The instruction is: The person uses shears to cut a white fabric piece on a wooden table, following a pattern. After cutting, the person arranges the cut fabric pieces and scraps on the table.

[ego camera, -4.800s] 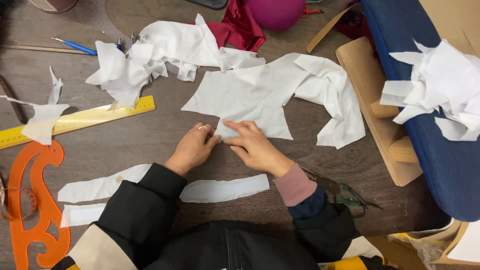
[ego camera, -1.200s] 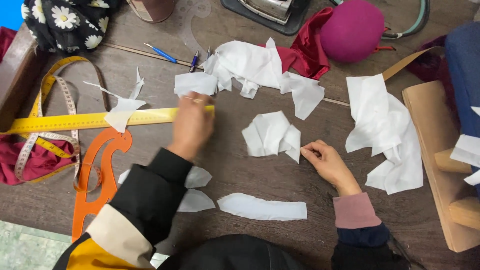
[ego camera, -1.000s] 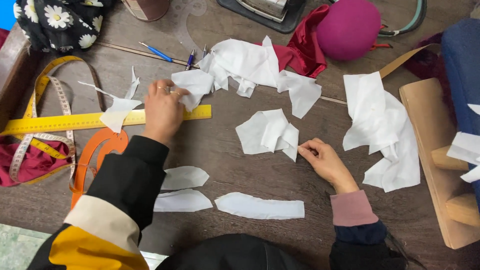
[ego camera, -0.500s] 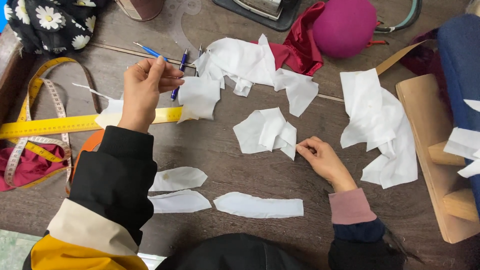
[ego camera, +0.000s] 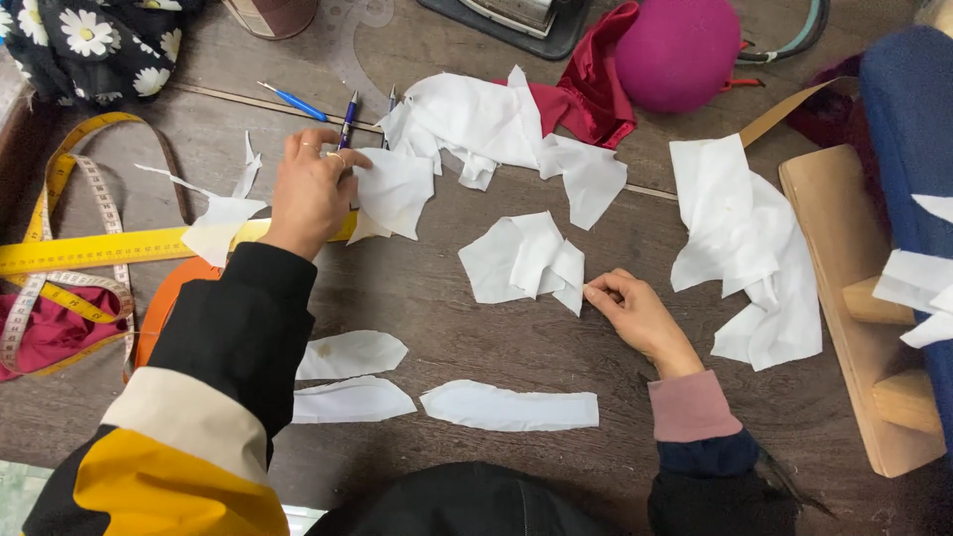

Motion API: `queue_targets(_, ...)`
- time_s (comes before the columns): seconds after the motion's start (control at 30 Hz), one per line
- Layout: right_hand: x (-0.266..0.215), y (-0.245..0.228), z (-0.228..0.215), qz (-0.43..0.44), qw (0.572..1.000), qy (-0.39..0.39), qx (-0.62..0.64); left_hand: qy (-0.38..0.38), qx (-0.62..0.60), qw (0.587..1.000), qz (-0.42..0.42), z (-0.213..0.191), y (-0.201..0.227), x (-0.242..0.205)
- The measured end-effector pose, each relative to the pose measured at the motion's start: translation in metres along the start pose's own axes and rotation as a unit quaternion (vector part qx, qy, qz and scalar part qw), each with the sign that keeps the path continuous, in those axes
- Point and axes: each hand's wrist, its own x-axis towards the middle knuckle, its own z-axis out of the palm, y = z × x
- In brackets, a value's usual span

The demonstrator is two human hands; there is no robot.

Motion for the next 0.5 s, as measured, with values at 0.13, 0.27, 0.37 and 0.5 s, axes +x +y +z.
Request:
queue_targets(0.13, 0.001, 0.004, 0.000, -0.004, 1.000, 0.002, 0.001, 0.035, -0.082, 0.996, 0.029, -0.007, -0.007, 0.017)
queue_targets(0.27, 0.002, 0.002, 0.000, -0.005, 1.000, 0.003, 0.001, 0.000, -0.322, 0.942, -0.099, -0.050, 0.022, 0.031)
queue_targets(0.37, 0.005, 0.001, -0.001, 0.036, 0.999, -0.017, -0.018, -0.018, -0.470, 0.865, -0.176, -0.090, 0.054, 0.038)
queue_targets(0.5, 0.003, -0.008, -0.005, 0.090, 0.995, -0.034, -0.026, 0.011, -0.503, 0.841, -0.199, -0.114, 0.077, 0.041)
